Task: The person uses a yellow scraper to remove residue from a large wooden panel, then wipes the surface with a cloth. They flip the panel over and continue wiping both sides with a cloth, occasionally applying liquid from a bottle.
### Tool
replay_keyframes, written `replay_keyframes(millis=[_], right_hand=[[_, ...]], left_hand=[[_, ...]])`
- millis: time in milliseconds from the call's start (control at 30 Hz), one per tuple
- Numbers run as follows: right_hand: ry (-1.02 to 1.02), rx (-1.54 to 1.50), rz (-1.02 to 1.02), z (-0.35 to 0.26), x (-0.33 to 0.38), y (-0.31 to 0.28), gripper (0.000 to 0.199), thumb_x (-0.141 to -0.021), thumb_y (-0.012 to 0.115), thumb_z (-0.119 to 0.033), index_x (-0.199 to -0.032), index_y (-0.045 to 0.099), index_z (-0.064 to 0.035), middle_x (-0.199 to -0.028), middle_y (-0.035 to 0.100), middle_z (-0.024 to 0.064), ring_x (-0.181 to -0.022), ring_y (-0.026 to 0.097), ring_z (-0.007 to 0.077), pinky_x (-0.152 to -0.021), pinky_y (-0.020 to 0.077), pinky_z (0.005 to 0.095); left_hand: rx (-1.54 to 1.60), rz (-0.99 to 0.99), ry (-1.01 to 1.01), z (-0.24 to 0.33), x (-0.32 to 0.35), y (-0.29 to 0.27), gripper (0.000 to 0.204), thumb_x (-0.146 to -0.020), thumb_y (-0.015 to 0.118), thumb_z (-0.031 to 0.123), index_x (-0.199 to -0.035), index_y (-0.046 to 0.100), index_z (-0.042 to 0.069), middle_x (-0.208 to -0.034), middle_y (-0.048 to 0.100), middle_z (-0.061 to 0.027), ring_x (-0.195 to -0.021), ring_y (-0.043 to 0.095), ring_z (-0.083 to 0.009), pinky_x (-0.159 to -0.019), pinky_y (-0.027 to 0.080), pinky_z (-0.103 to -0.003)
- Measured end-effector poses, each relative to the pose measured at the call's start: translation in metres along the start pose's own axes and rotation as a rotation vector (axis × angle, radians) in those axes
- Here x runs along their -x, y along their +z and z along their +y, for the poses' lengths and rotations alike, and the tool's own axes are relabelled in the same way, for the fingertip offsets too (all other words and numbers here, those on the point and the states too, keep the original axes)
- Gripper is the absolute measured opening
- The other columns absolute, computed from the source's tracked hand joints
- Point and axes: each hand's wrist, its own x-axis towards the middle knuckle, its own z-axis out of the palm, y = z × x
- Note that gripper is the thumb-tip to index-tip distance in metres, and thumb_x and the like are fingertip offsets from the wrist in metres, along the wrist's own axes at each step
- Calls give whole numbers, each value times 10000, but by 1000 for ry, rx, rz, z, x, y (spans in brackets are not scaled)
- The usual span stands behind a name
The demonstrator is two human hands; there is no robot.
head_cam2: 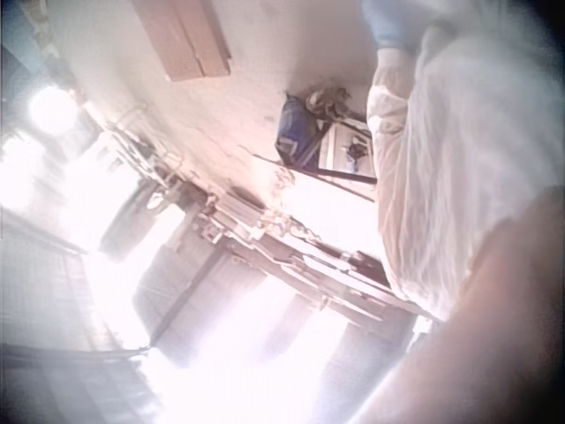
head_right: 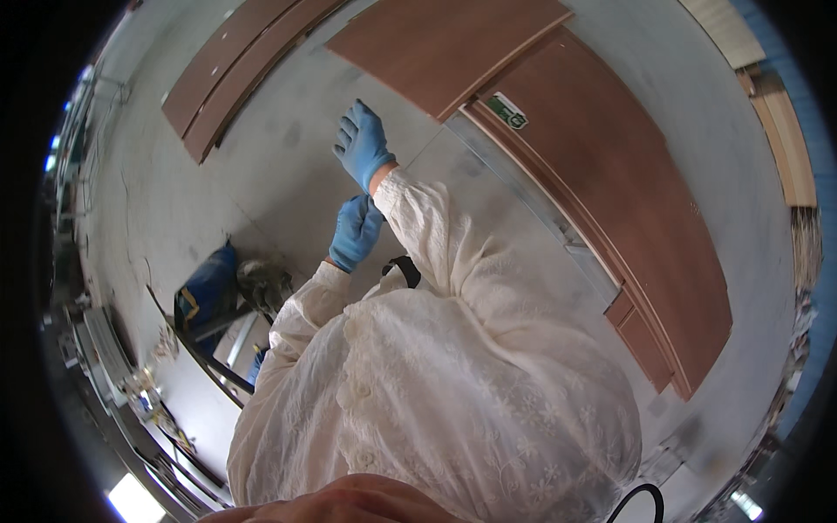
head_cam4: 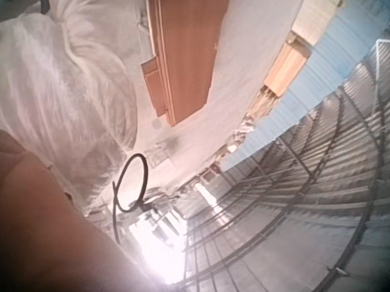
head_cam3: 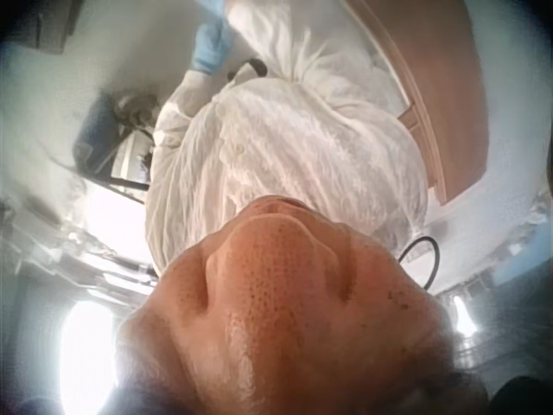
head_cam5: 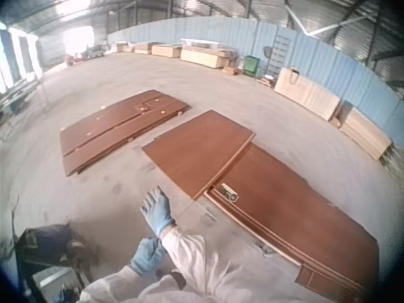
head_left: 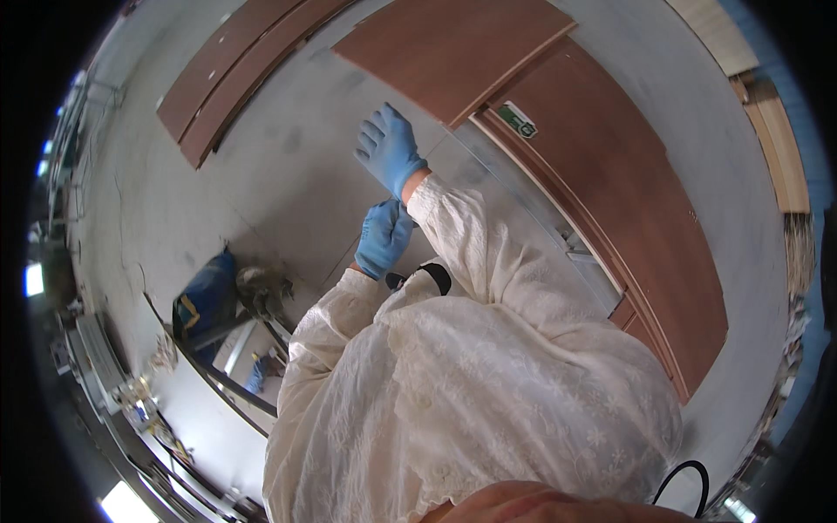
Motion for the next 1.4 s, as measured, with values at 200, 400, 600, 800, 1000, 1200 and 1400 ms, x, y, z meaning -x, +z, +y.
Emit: replay_keyframes(millis=[200, 400, 600, 800, 1000, 1200, 1400], right_hand=[[-340, 690, -149, -116, 13, -82, 805, -1061, 593, -496, -1689, 286, -99, -1757, 261, 147, -1614, 276, 295, -1293, 276, 422], [-548, 1096, 352, -173, 41, -194, 622, -977, 691, -439, -1449, 606, -42, -1465, 624, 226, -1318, 626, 379, -1089, 492, 492], [-397, 1660, 674, -193, 57, -295, 365, -913, 695, -387, -996, 738, -33, -1124, 729, 215, -1133, 680, 402, -944, 521, 495], [-130, 1990, 868, -187, 73, -359, 326, -955, 657, -328, -1181, 788, -134, -1245, 757, 137, -1240, 691, 298, -1006, 503, 485], [33, 2051, 971, -209, 83, -393, 301, -1003, 566, -269, -1138, 814, -165, -1264, 759, 97, -1194, 704, 281, -998, 483, 463], [122, 1959, 905, -224, 119, -433, 333, -1000, 546, -278, -1193, 768, -121, -1260, 743, 89, -1234, 686, 290, -1068, 458, 506], [-439, 1858, 691, -277, 172, -481, 360, -992, 617, -371, -1241, 707, -127, -1358, 671, 139, -1279, 633, 340, -1049, 495, 497]], left_hand=[[364, -191, -157, 14, -48, 116, 238, -1047, 587, 163, -1009, 694, -46, -865, 762, -160, -763, 709, -243, -705, 546, -391], [311, -289, -257, 29, -99, 181, 275, -1069, 594, 226, -1101, 726, -13, -920, 748, -81, -795, 654, -139, -727, 536, -311], [-181, -355, 219, 57, -151, 246, 170, -952, 725, 135, -1090, 770, 46, -896, 748, -159, -828, 709, -346, -746, 554, -453], [-163, -563, 281, 42, -165, 296, 203, -973, 674, 212, -1098, 744, 69, -901, 740, -185, -859, 697, -399, -756, 539, -515], [-393, -802, 337, 35, -182, 338, 235, -993, 625, 280, -1048, 706, 67, -897, 733, -193, -875, 697, -429, -768, 539, -563], [-138, -1049, 245, 41, -202, 384, 244, -989, 633, 265, -953, 731, 45, -876, 743, -178, -798, 717, -368, -719, 553, -497], [491, -1255, -462, 73, -213, 459, 185, -1029, 660, 218, -986, 716, 47, -812, 685, -9, -708, 605, -95, -627, 469, -244]])
